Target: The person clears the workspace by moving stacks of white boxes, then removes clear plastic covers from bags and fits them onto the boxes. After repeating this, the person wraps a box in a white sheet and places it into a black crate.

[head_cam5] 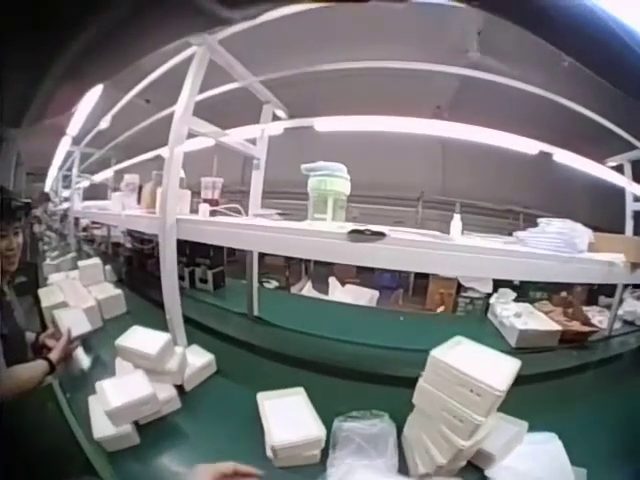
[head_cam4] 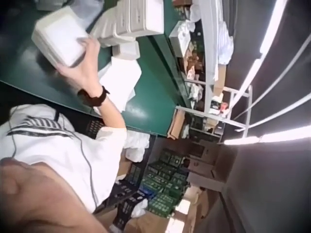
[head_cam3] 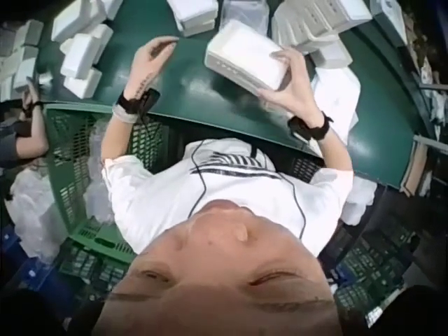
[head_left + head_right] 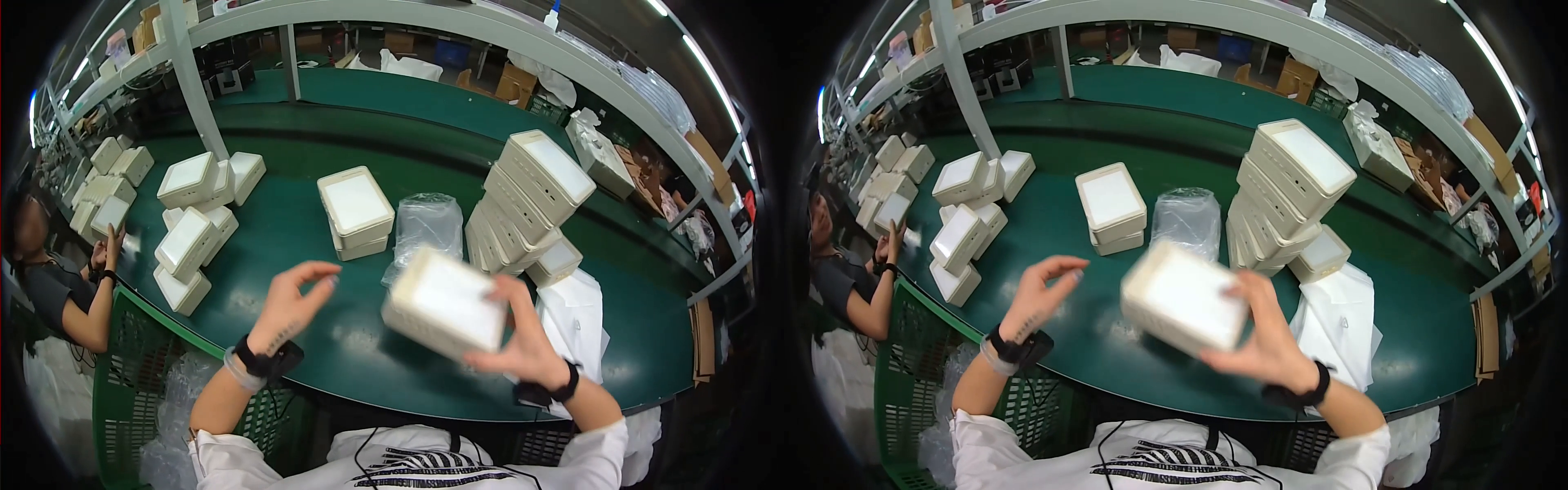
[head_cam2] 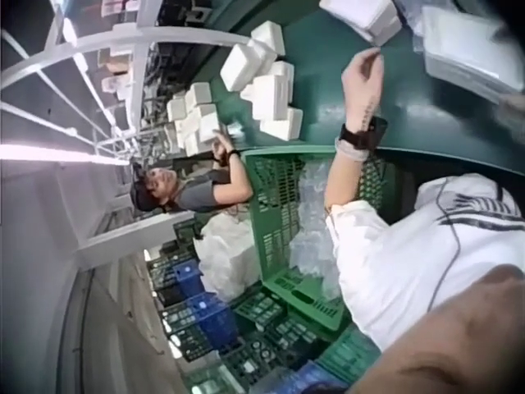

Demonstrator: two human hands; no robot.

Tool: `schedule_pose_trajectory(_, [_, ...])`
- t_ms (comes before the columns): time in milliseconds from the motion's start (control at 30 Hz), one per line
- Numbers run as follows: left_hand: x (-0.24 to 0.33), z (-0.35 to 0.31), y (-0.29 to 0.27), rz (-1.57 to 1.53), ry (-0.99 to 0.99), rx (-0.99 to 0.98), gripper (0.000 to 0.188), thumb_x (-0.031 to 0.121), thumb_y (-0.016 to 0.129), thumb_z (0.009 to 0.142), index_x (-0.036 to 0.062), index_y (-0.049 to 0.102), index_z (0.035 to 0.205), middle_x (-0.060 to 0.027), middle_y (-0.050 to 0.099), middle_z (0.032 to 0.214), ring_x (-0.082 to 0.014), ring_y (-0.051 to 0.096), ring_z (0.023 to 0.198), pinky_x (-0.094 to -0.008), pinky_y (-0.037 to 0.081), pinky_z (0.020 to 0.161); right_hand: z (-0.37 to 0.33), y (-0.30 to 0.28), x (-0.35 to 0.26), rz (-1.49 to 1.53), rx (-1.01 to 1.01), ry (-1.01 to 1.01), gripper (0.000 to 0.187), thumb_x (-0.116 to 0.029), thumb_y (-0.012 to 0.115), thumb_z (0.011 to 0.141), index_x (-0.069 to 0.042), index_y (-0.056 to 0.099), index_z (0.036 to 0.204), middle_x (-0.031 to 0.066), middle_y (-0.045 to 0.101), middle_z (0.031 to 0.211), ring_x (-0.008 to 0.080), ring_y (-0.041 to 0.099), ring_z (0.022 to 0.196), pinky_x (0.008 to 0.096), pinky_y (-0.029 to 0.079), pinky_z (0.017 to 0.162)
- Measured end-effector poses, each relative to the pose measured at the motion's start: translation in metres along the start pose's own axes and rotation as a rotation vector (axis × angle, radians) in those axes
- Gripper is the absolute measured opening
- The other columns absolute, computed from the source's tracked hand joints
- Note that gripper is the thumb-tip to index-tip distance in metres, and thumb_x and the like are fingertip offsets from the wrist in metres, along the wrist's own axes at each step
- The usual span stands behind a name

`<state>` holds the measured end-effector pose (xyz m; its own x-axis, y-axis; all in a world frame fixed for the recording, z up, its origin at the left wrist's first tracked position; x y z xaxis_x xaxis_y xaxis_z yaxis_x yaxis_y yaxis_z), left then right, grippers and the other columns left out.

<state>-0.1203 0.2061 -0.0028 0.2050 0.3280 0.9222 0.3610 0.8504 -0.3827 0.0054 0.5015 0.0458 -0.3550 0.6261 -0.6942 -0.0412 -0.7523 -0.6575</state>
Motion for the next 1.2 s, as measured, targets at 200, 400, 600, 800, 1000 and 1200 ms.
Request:
schedule_pose_trajectory(200, [-0.087, 0.022, -0.012, -0.432, -0.008, 0.179, 0.020, 0.007, 0.055, 0.093, -0.0039, 0.061, 0.109, -0.0097, 0.068, 0.097, -0.0139, 0.065, 0.089, -0.0270, 0.052, 0.080, 0.166, 0.067, -0.007, -0.196, 0.404, -0.101, 0.075, -0.031, 0.083, 0.062, -0.002, 0.044, 0.119, 0.0196, 0.042, 0.121, 0.0338, 0.044, 0.113, 0.0394, 0.039, 0.099])
schedule_pose_trajectory(400, [-0.093, 0.017, -0.013, -0.452, -0.155, 0.079, 0.024, 0.016, 0.054, 0.096, -0.0037, 0.060, 0.108, -0.0095, 0.067, 0.100, -0.0132, 0.064, 0.089, -0.0281, 0.051, 0.082, 0.196, 0.115, 0.011, -0.257, 0.462, -0.023, 0.078, -0.033, 0.084, 0.066, 0.001, 0.042, 0.123, 0.0240, 0.041, 0.126, 0.0376, 0.040, 0.119, 0.0426, 0.038, 0.100])
schedule_pose_trajectory(600, [-0.080, 0.052, -0.030, -0.592, -0.318, 0.192, 0.057, 0.044, 0.050, 0.096, 0.0009, 0.045, 0.134, -0.0154, 0.053, 0.130, -0.0222, 0.049, 0.122, -0.0365, 0.036, 0.104, 0.210, 0.076, 0.052, 0.004, 0.622, -0.018, 0.071, -0.046, 0.066, 0.087, -0.001, 0.041, 0.136, 0.0184, 0.041, 0.139, 0.0307, 0.042, 0.125, 0.0404, 0.035, 0.104])
schedule_pose_trajectory(800, [-0.083, 0.130, 0.024, -0.972, -0.233, 0.186, 0.076, 0.056, 0.040, 0.097, 0.0032, 0.024, 0.149, -0.0153, 0.033, 0.151, -0.0254, 0.027, 0.141, -0.0378, 0.021, 0.114, 0.223, 0.138, 0.099, 1.401, -0.092, 0.493, 0.063, -0.062, 0.035, 0.096, -0.017, 0.048, 0.138, 0.0023, 0.049, 0.141, 0.0209, 0.044, 0.128, 0.0442, 0.028, 0.110])
schedule_pose_trajectory(1000, [-0.066, 0.145, 0.025, -1.051, -0.040, -0.055, 0.064, 0.053, 0.036, 0.099, 0.0077, 0.037, 0.144, -0.0070, 0.046, 0.143, -0.0203, 0.040, 0.133, -0.0337, 0.029, 0.111, 0.196, 0.153, 0.081, 1.326, 0.151, 0.497, 0.051, -0.051, 0.036, 0.100, -0.016, 0.051, 0.134, 0.0010, 0.053, 0.135, 0.0198, 0.047, 0.124, 0.0391, 0.036, 0.104])
schedule_pose_trajectory(1200, [-0.068, 0.156, -0.015, -0.320, 0.034, 0.087, 0.061, 0.050, 0.046, 0.096, 0.0061, 0.044, 0.138, -0.0125, 0.053, 0.135, -0.0252, 0.048, 0.126, -0.0363, 0.036, 0.106, 0.157, 0.105, 0.087, 1.040, 0.178, 0.408, 0.033, -0.029, 0.050, 0.100, -0.006, 0.054, 0.124, 0.0049, 0.061, 0.120, 0.0156, 0.054, 0.115, 0.0308, 0.040, 0.099])
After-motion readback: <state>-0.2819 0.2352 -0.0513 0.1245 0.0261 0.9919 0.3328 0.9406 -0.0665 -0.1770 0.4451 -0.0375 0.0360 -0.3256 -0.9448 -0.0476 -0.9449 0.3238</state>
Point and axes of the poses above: each hand's wrist, its own z-axis towards the middle knuckle, its own y-axis out of the palm, x = y × z, the point moved 6 cm from there along z, towards the middle knuckle
